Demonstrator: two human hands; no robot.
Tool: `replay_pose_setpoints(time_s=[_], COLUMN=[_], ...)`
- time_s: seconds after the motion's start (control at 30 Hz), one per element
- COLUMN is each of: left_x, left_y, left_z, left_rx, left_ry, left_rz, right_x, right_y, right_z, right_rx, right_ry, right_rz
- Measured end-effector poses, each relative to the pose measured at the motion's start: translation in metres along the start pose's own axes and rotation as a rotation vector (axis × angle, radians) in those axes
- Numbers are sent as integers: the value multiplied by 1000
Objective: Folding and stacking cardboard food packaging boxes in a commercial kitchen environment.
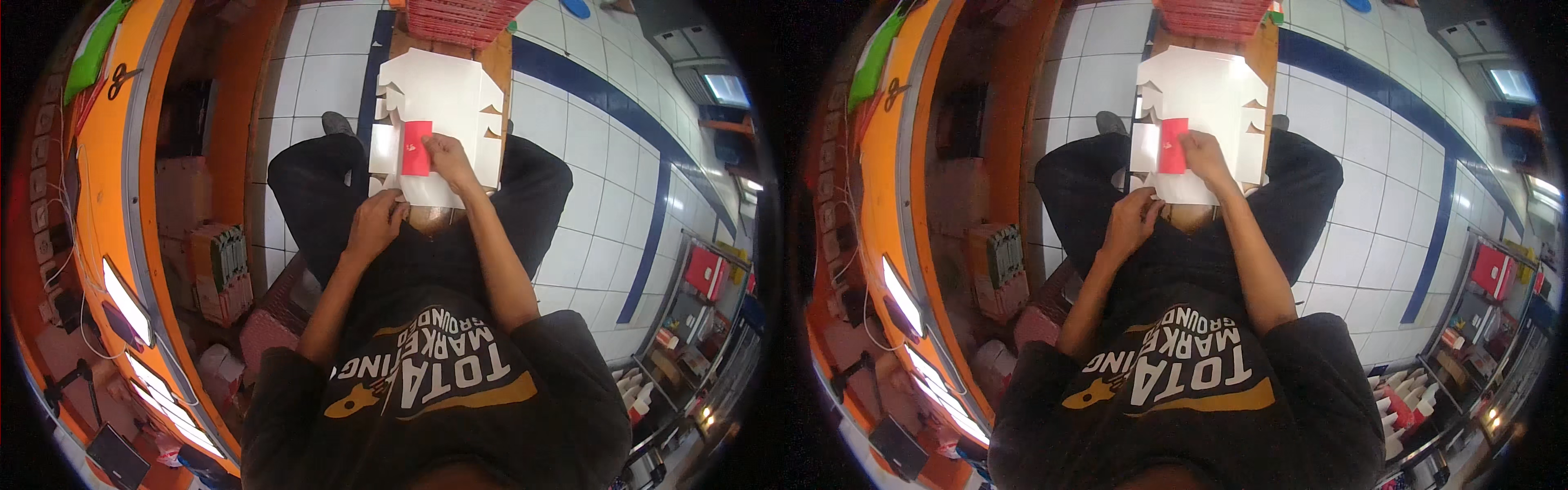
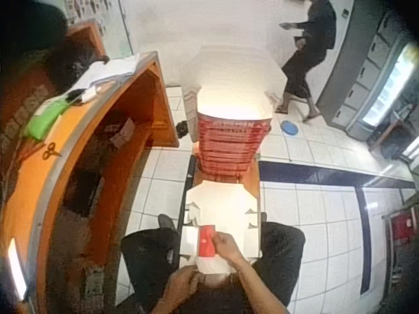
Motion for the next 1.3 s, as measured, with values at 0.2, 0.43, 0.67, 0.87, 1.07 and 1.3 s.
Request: replay_pose_setpoints(time_s=[0.2, 0.43, 0.67, 0.87, 1.07, 1.3], left_x=[-15, -43, -58, -137, -134, -86], left_y=[-13, -17, 11, 51, 41, 14], left_z=[-22, -20, 10, 10, -21, -9], left_rx=[-63, -213, 154, 34, -166, -67], left_ry=[49, 169, 19, 227, 129, 155], left_rz=[-127, -60, 71, -222, -24, 12], right_x=[4, 23, 34, 43, 40, 41], right_y=[-7, -25, -25, -36, -30, -37], right_z=[-7, 8, 2, 11, 17, 13], right_rx=[-61, 431, 13, 170, 275, 624], right_ry=[42, 86, 140, 94, 62, 272], right_rz=[0, -9, 114, 104, 71, -28])
Point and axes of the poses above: each hand's wrist, its own x-axis away from the middle knuckle, its own y-axis out of the back of the hand, z = x × y, the point moved 2 cm from there along -x, towards the middle knuckle, and after that the axes turned 14 degrees about z, right-handed, at the moved point
